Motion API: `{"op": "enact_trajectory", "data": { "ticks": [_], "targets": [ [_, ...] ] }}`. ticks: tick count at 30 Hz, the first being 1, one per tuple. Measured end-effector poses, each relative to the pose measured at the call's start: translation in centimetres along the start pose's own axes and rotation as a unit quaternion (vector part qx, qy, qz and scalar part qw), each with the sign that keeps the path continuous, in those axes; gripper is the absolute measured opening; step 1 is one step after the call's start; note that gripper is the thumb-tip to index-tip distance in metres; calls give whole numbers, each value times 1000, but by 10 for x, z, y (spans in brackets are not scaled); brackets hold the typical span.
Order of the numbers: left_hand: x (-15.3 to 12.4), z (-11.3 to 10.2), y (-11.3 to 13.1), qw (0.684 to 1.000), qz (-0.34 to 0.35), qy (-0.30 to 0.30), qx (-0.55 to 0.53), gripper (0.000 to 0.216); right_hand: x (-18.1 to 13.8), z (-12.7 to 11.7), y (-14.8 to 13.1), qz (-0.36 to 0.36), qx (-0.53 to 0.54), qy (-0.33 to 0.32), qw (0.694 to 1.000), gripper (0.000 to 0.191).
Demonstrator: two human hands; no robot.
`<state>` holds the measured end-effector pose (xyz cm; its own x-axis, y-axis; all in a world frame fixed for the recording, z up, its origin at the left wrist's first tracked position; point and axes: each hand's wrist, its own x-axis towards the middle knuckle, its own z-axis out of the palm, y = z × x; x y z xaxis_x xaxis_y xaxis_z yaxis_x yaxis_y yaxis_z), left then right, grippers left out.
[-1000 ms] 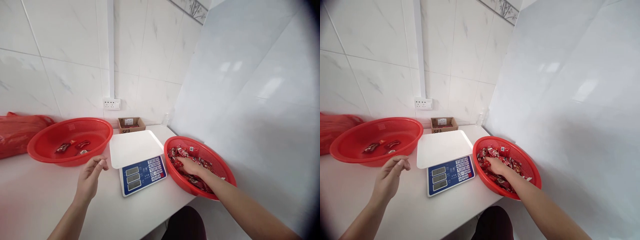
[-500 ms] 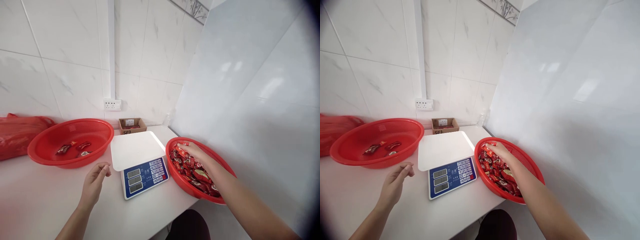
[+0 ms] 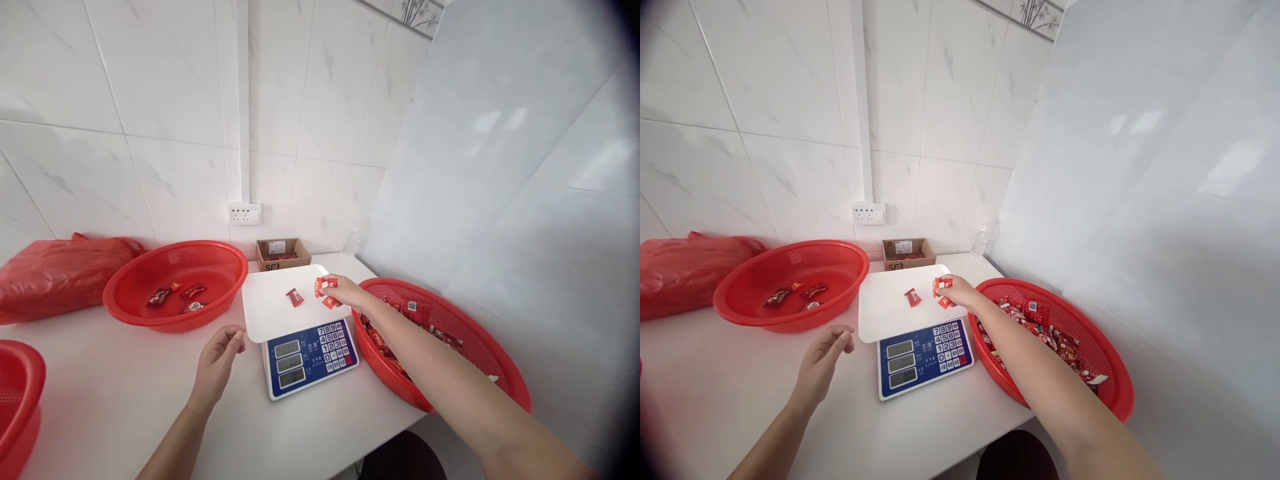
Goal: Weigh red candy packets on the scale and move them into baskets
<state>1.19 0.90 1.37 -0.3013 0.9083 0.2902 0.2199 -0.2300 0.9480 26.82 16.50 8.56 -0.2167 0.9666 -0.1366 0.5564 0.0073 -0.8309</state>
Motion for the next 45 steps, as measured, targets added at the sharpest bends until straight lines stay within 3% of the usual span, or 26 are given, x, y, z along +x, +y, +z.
{"op": "enact_trajectory", "data": {
  "ticks": [6, 9, 11, 13, 16, 18, 22, 28, 34, 40, 42, 45],
  "targets": [
    [0, 1, 1, 1000, 3, -7, 7, 32, -2, -6, 0, -20, -43, 20, 999, 20],
    [1, 0, 0, 1000, 2, -2, 17, 32, -10, -26, 9, -25, -64, 45, 997, 15],
    [1, 0, -1, 1000, 2, 2, 21, 32, -20, -47, 19, -14, -78, 48, 996, 22],
    [1, -1, -2, 1000, 0, 3, 27, 31, -31, -71, 30, 17, -90, 17, 996, 32],
    [1, -2, -3, 999, 1, -2, 40, 31, -43, -101, 50, 114, -149, -81, 979, 45],
    [1, -2, -3, 999, 2, -6, 48, 31, -45, -111, 66, 161, -218, -82, 959, 54],
    [1, 0, -4, 998, 6, -10, 59, 31, -40, -104, 98, 120, -284, 23, 951, 52],
    [1, 0, -8, 998, 6, -12, 66, 32, -33, -91, 120, 77, -304, 96, 945, 60],
    [1, 0, -7, 998, 2, -10, 68, 32, -24, -103, 80, 31, -244, 135, 960, 64],
    [0, 2, 2, 998, 6, -9, 56, 33, -10, -57, 29, -52, -111, 50, 991, 61],
    [0, 1, 2, 998, 8, -5, 55, 32, -7, -52, 24, -52, -83, 39, 994, 61],
    [1, -1, 0, 998, 8, 1, 57, 31, -16, -66, 41, -25, -99, 68, 992, 63]
  ]
}}
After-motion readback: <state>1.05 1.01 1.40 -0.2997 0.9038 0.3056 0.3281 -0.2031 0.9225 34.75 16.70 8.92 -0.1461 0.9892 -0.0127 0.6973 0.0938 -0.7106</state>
